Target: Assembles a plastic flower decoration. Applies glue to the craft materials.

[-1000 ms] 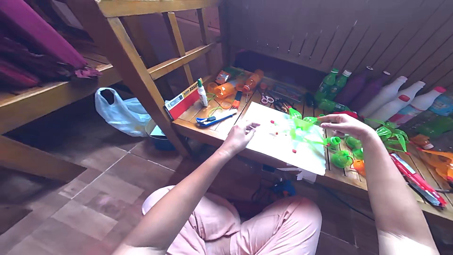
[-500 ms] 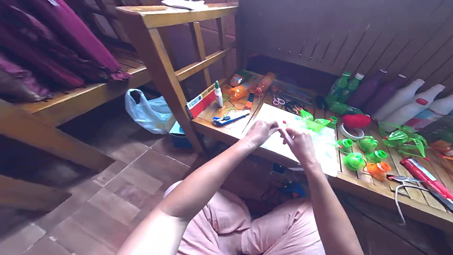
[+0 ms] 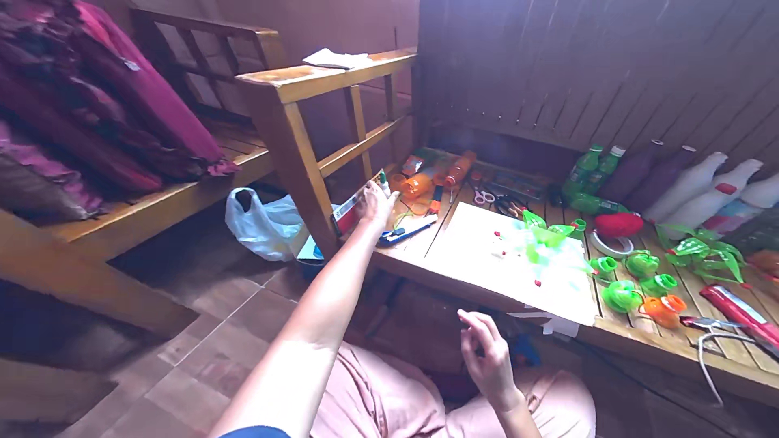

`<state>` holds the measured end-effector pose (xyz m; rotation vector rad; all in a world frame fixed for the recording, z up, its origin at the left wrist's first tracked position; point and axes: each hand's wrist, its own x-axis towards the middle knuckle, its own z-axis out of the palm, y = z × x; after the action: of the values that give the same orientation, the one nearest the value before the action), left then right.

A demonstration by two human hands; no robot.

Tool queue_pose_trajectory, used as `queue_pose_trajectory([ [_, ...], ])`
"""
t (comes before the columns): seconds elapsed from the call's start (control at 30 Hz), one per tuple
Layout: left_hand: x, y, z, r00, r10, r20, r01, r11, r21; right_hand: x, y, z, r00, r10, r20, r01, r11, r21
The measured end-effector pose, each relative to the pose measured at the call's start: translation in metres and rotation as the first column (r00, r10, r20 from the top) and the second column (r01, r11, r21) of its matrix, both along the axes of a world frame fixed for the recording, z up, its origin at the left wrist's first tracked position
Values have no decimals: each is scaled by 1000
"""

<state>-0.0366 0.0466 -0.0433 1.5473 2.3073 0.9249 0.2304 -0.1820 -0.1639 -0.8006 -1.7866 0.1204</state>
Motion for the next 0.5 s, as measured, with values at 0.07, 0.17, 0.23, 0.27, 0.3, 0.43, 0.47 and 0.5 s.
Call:
queue_pose_trajectory([
  [0.07,-1,7,-6,999,-31,-8,31,999,-20,1,-10,-7,1000,12,-5,-12,999,-31],
  [0.17,-1,4,-5,999,-25,-30,25,1000,8,9,-20,-11,1000,-8,3,9,999,-45],
  [0.23,1,-7,8,999,-50,-14,51,991,124,23,-23,0,996,-84,-3,84,996,-22],
  [0.27,3,-14,17,994,-97,40,88,977,195,32,-23,10,989,-149,-17,149,989,-4],
  [0.3,6,-22,26,979,-159,125,121,956,268,43,-22,23,972,-233,-36,233,972,10],
  [0.43,23,-45,35,580,-514,633,178,838,517,85,-7,68,823,-559,-104,543,827,-148],
  [0.47,29,-54,37,430,-560,708,191,823,535,93,0,72,799,-584,-144,546,805,-233],
  [0.5,36,-63,39,333,-563,756,205,826,525,99,7,74,782,-595,-188,522,789,-325],
])
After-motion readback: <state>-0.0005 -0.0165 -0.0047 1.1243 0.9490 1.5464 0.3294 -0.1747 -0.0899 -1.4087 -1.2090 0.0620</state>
